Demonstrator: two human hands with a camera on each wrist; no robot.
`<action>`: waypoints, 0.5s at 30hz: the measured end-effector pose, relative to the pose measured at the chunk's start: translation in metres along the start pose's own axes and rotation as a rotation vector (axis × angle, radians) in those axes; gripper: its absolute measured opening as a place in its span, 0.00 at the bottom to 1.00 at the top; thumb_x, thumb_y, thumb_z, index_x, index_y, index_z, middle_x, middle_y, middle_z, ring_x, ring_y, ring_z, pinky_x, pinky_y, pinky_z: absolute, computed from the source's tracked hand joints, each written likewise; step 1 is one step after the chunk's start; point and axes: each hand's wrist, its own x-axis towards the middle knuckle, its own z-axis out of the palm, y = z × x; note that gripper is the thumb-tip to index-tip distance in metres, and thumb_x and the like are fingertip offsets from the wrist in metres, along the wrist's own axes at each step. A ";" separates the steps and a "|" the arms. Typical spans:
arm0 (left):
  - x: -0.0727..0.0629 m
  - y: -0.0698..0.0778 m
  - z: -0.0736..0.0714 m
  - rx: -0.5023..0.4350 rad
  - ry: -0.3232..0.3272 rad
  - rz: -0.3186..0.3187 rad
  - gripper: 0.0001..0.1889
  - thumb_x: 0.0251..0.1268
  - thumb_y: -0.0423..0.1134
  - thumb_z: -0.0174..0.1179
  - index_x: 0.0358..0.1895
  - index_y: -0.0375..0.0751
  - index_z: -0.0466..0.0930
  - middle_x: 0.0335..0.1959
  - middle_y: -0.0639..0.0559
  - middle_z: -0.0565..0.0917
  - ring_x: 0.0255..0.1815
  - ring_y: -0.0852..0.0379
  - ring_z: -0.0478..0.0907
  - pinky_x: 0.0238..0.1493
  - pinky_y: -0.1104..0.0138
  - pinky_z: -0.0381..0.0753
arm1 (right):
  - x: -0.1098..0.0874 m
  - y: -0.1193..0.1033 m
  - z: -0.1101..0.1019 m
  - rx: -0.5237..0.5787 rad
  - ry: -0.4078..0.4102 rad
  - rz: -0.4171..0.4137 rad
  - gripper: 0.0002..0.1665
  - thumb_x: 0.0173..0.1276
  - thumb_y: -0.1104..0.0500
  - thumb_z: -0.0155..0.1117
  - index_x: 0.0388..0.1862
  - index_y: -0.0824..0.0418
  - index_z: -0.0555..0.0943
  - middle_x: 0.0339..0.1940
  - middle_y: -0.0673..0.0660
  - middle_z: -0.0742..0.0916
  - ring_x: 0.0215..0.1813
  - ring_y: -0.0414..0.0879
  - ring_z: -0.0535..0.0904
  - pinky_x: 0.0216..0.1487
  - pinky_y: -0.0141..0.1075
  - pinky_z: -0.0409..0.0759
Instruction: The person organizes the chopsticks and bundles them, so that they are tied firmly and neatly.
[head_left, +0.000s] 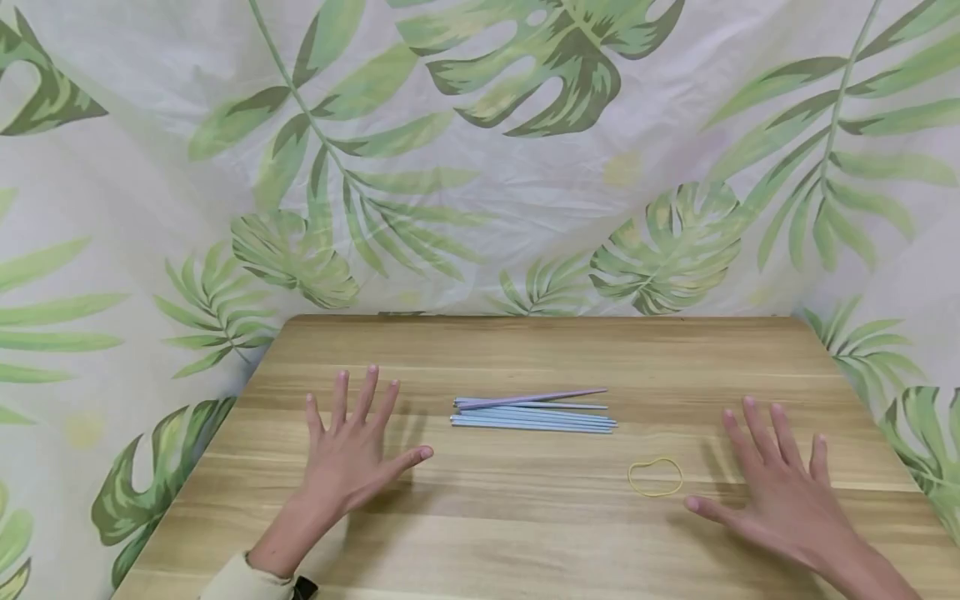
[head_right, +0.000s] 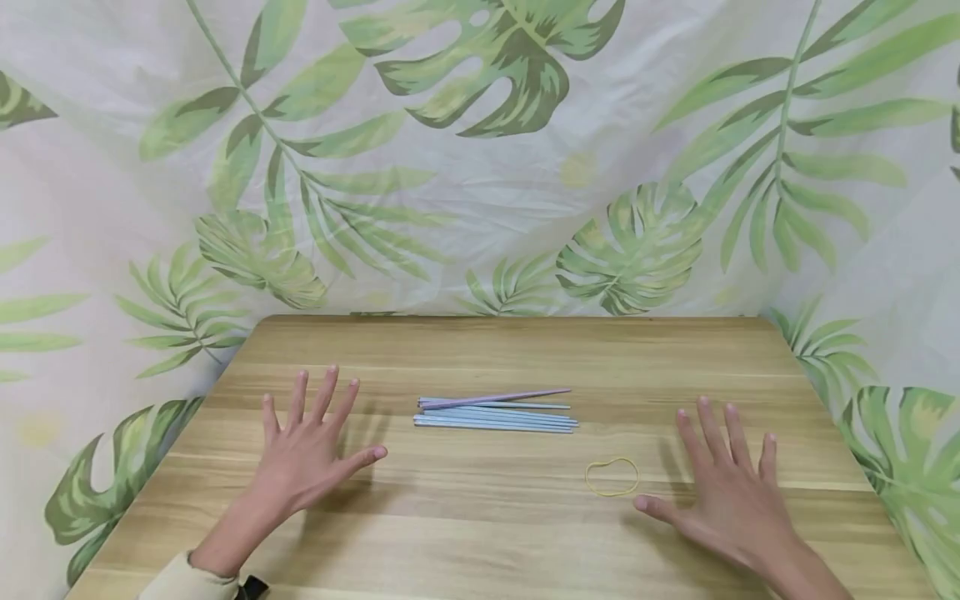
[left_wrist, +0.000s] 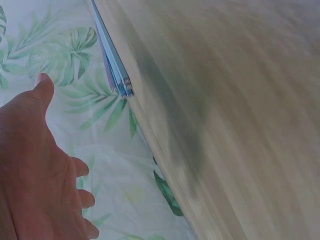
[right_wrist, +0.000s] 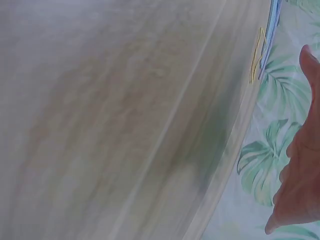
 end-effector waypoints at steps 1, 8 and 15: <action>0.001 0.002 0.001 -0.001 -0.001 0.006 0.58 0.64 0.85 0.51 0.89 0.52 0.51 0.91 0.42 0.42 0.90 0.31 0.27 0.77 0.23 0.25 | 0.002 -0.002 0.000 0.002 -0.002 -0.005 0.77 0.62 0.23 0.71 0.92 0.56 0.40 0.92 0.57 0.36 0.89 0.54 0.17 0.74 0.68 0.07; 0.008 0.012 0.007 0.013 -0.001 0.043 0.59 0.62 0.85 0.52 0.89 0.54 0.52 0.92 0.45 0.42 0.91 0.33 0.29 0.78 0.24 0.27 | 0.017 -0.013 0.001 0.017 -0.026 -0.031 0.76 0.61 0.21 0.70 0.91 0.61 0.46 0.92 0.62 0.39 0.90 0.60 0.20 0.75 0.68 0.08; 0.016 0.023 0.010 0.005 0.025 0.085 0.58 0.62 0.84 0.54 0.88 0.53 0.55 0.91 0.47 0.43 0.91 0.33 0.32 0.79 0.23 0.31 | 0.032 -0.021 0.001 0.032 -0.040 -0.051 0.77 0.59 0.19 0.71 0.90 0.63 0.50 0.92 0.65 0.44 0.91 0.65 0.26 0.77 0.72 0.14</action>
